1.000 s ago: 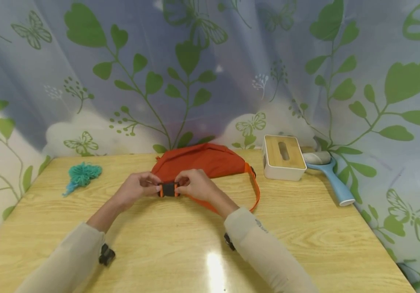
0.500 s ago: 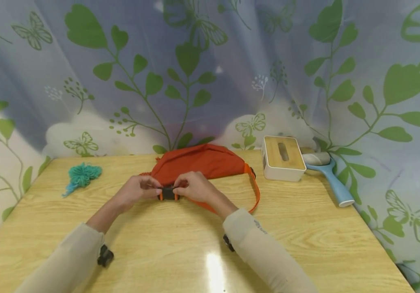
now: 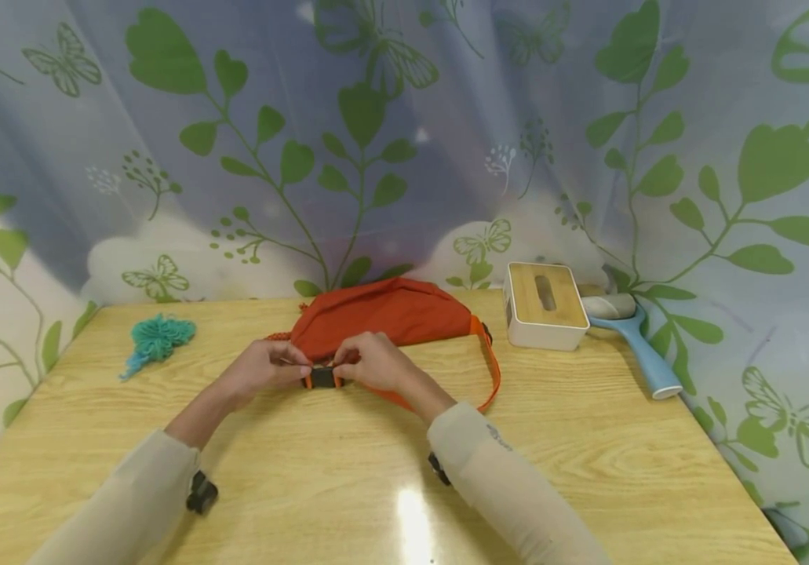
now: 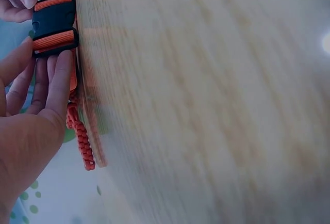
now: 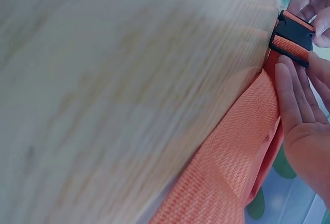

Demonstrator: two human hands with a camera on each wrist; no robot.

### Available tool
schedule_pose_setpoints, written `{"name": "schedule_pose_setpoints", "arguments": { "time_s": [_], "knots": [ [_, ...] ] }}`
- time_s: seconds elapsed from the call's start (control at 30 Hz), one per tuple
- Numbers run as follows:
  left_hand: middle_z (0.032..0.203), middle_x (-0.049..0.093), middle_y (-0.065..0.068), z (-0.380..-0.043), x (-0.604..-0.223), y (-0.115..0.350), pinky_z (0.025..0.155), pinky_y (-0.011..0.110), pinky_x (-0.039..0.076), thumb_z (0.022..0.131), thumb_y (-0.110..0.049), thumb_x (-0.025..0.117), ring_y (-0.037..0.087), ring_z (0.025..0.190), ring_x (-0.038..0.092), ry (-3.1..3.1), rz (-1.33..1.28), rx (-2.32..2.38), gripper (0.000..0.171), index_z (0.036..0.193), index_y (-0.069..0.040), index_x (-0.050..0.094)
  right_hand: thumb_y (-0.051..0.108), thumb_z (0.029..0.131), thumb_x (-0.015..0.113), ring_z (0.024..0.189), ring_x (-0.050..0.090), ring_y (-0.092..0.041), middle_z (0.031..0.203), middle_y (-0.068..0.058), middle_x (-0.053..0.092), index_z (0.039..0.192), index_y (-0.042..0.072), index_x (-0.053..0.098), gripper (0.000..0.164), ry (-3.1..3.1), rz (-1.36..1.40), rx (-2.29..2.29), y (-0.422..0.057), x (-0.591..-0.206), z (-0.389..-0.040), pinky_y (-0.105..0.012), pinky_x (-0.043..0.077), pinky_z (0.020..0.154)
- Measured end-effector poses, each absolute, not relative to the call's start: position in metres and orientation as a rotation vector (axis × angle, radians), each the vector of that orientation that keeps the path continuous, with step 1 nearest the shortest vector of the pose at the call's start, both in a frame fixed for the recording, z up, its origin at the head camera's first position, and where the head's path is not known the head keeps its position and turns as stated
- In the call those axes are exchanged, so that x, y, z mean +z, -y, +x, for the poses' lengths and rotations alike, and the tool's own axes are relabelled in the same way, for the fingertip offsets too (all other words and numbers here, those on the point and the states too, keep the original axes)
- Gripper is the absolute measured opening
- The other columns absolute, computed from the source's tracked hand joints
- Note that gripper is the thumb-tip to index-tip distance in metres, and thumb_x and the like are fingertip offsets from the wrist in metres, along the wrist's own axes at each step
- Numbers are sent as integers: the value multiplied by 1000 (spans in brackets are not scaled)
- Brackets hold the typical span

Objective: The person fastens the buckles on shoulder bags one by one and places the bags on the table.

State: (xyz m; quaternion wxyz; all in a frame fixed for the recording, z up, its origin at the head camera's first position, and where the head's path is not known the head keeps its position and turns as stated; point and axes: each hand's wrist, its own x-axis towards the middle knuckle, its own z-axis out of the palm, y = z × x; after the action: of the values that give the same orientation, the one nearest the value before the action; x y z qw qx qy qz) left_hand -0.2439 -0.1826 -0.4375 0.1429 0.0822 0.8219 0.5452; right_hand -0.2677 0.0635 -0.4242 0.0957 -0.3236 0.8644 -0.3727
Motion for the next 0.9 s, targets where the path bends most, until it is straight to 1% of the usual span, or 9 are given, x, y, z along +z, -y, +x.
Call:
{"name": "schedule_pose_setpoints", "arguments": {
  "time_s": [0.13, 0.33, 0.47, 0.67, 0.8, 0.9],
  "knots": [
    [107, 66, 13, -246, -439, 184, 84, 39, 59, 94, -11, 74, 26, 92, 68, -2378, 237, 1564, 15, 103, 1, 70, 14, 94, 75, 83, 66, -8, 97, 2, 75, 102, 8, 76, 10, -2565, -951, -1102, -63, -424, -267, -24, 54, 70],
    [103, 66, 11, -246, -439, 183, 81, 36, 59, 94, -12, 75, 25, 90, 68, -2383, 229, 1565, 14, 102, -2, 70, 13, 94, 74, 77, 67, -7, 95, 2, 74, 102, 8, 76, 9, -2549, -938, -1114, -64, -425, -268, -24, 55, 67],
    [104, 66, 12, -245, -436, 183, 81, 37, 59, 93, -12, 75, 26, 91, 67, -2379, 235, 1592, 14, 102, -3, 71, 14, 94, 74, 77, 67, -7, 96, 2, 74, 102, 9, 76, 10, -2548, -925, -1112, -65, -425, -269, -24, 55, 67],
    [105, 68, 9, -244, -433, 185, 81, 36, 56, 92, -16, 77, 24, 94, 65, -2446, 228, 1546, 16, 104, -6, 72, 16, 94, 75, 77, 70, -12, 94, 2, 74, 101, 9, 75, 10, -2530, -904, -1146, -68, -423, -269, -27, 56, 68],
    [105, 69, 8, -244, -431, 186, 81, 36, 56, 92, -19, 77, 24, 95, 64, -2473, 210, 1529, 18, 105, -7, 73, 16, 93, 76, 81, 70, -13, 94, 3, 73, 100, 10, 75, 10, -2520, -882, -1187, -71, -421, -270, -28, 57, 73],
    [105, 70, 8, -244, -428, 186, 84, 40, 57, 92, -19, 78, 24, 95, 65, -2461, 196, 1560, 19, 106, -6, 72, 16, 92, 77, 88, 68, -12, 95, 4, 73, 99, 11, 76, 9, -2538, -870, -1197, -75, -418, -270, -30, 57, 80]
  ]
}}
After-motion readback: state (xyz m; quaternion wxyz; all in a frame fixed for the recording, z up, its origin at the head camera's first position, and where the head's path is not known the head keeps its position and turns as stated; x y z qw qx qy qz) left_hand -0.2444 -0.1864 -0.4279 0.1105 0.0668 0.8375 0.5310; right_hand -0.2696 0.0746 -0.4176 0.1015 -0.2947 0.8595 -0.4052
